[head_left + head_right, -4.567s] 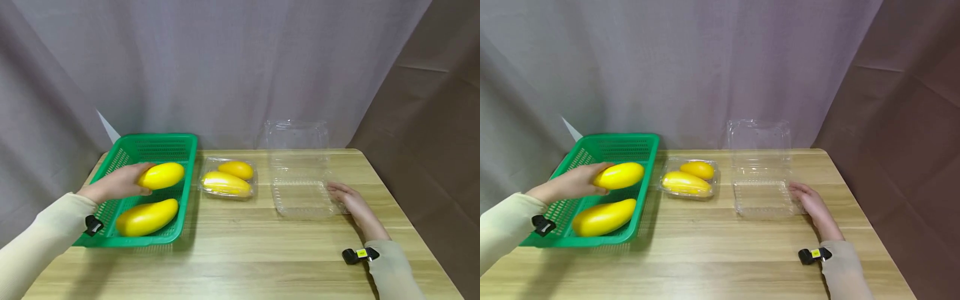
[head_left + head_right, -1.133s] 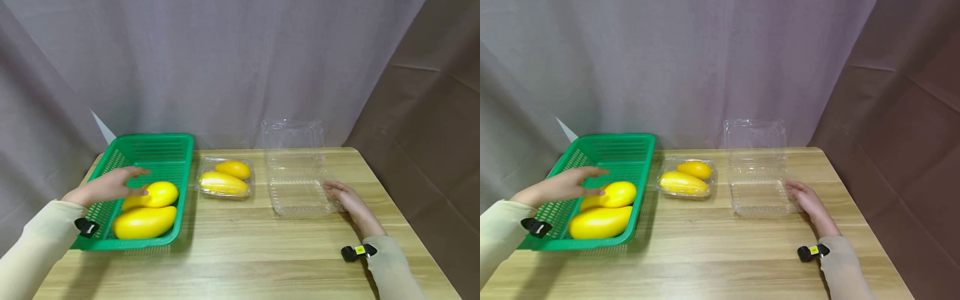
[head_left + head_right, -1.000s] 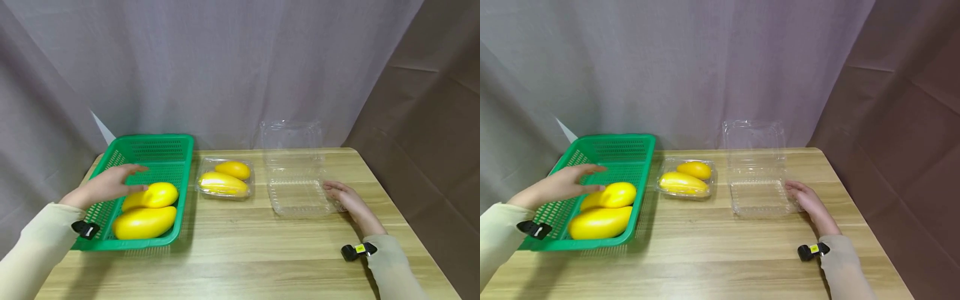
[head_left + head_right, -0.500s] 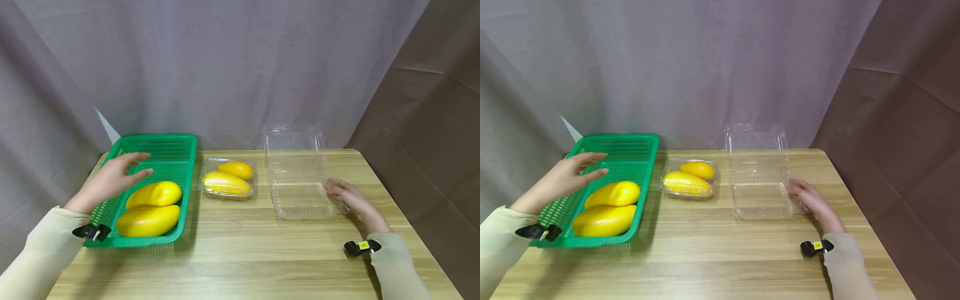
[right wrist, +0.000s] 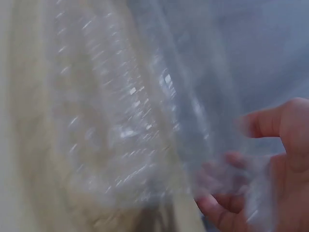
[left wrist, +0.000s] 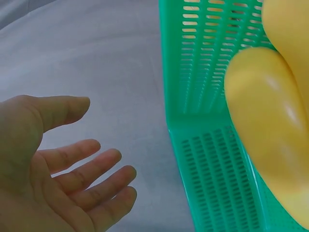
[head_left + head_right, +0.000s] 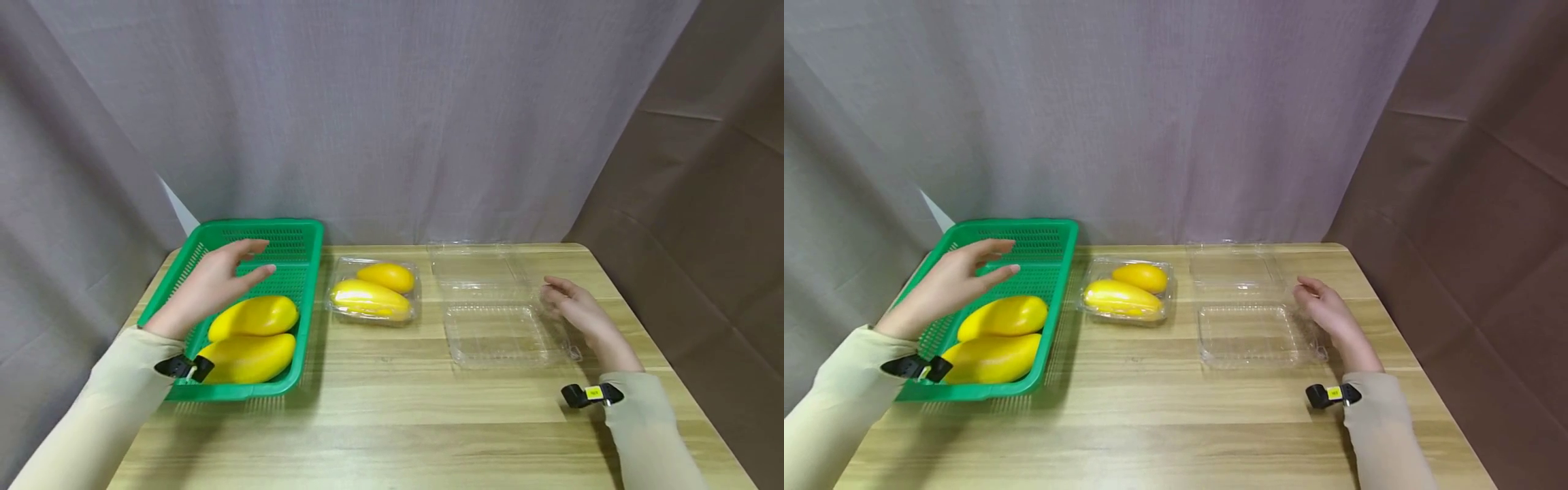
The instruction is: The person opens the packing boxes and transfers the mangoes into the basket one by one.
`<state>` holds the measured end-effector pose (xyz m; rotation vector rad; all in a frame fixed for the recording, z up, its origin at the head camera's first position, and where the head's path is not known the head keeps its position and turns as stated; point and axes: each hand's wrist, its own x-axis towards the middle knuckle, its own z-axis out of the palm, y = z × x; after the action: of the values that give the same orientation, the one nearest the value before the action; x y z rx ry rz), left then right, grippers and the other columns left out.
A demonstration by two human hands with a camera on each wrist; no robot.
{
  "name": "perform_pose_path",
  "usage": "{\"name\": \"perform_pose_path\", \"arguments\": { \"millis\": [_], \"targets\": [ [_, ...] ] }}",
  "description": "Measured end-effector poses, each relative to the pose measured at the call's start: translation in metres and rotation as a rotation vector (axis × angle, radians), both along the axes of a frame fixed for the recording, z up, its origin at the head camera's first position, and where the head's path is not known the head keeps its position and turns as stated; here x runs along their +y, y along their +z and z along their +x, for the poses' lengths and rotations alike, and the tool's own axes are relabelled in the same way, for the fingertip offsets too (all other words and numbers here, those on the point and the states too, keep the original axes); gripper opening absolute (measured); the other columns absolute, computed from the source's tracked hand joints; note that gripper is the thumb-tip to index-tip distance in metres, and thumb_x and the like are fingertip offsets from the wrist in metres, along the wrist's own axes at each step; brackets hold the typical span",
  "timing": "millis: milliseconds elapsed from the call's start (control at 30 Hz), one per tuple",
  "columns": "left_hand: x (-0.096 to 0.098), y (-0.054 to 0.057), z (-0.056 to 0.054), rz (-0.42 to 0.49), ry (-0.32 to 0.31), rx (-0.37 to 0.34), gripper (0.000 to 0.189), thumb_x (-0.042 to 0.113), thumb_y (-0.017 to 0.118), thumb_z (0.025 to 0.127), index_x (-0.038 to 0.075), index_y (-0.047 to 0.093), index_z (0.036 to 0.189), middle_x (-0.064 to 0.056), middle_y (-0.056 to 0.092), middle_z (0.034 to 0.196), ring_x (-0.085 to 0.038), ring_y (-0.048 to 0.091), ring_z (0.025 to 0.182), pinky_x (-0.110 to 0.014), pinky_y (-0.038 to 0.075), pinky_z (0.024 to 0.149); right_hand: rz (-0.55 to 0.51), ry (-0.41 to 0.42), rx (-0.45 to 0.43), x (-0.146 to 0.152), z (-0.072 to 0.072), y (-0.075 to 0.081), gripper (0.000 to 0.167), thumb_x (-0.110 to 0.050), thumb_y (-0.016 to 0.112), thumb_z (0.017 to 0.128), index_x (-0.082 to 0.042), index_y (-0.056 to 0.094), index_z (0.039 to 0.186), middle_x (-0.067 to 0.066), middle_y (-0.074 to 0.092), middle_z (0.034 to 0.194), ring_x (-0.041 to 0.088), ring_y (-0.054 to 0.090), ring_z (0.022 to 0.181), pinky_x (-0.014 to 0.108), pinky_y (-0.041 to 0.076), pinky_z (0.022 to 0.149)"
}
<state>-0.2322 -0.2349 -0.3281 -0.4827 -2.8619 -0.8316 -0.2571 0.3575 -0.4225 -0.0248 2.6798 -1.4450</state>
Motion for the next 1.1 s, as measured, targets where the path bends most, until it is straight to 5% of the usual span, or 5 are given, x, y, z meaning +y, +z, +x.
{"name": "perform_pose_path", "arguments": {
  "millis": [333, 733, 1100],
  "targets": [
    [0.022, 0.001, -0.008, -0.010, -0.051, -0.011, 0.065, 0.042, 0.058, 0.102, 0.002, 0.043, 0.151, -0.020, 0.048, 0.149, -0.040, 0.049, 0.132, -0.059, 0.042, 0.105, 0.116, -0.108, 0.179, -0.036, 0.001, 0.041, 0.075, -0.048, 0.043, 0.106, 0.002, 0.024, 0.158, 0.031, 0.028, 0.157, 0.053, 0.022, 0.144, 0.068, 0.025, 0.111],
    [0.058, -0.006, -0.020, -0.037, -0.112, 0.003, 0.062, 0.035, 0.063, 0.101, 0.002, 0.044, 0.149, -0.018, 0.045, 0.152, -0.038, 0.043, 0.138, -0.056, 0.038, 0.111, -0.046, 0.057, 0.222, -0.106, 0.004, 0.064, 0.060, -0.032, 0.049, 0.107, -0.001, 0.032, 0.156, 0.026, 0.045, 0.148, 0.040, 0.041, 0.138, 0.056, 0.034, 0.113],
    [0.106, -0.014, -0.027, -0.094, -0.207, 0.065, 0.063, 0.037, 0.067, 0.097, 0.002, 0.049, 0.146, -0.016, 0.053, 0.145, -0.034, 0.054, 0.129, -0.050, 0.045, 0.106, -0.206, 0.164, 0.177, -0.182, 0.006, 0.054, 0.054, -0.017, 0.052, 0.105, 0.005, 0.036, 0.152, 0.025, 0.049, 0.146, 0.038, 0.046, 0.135, 0.049, 0.035, 0.115]
  ]
}}
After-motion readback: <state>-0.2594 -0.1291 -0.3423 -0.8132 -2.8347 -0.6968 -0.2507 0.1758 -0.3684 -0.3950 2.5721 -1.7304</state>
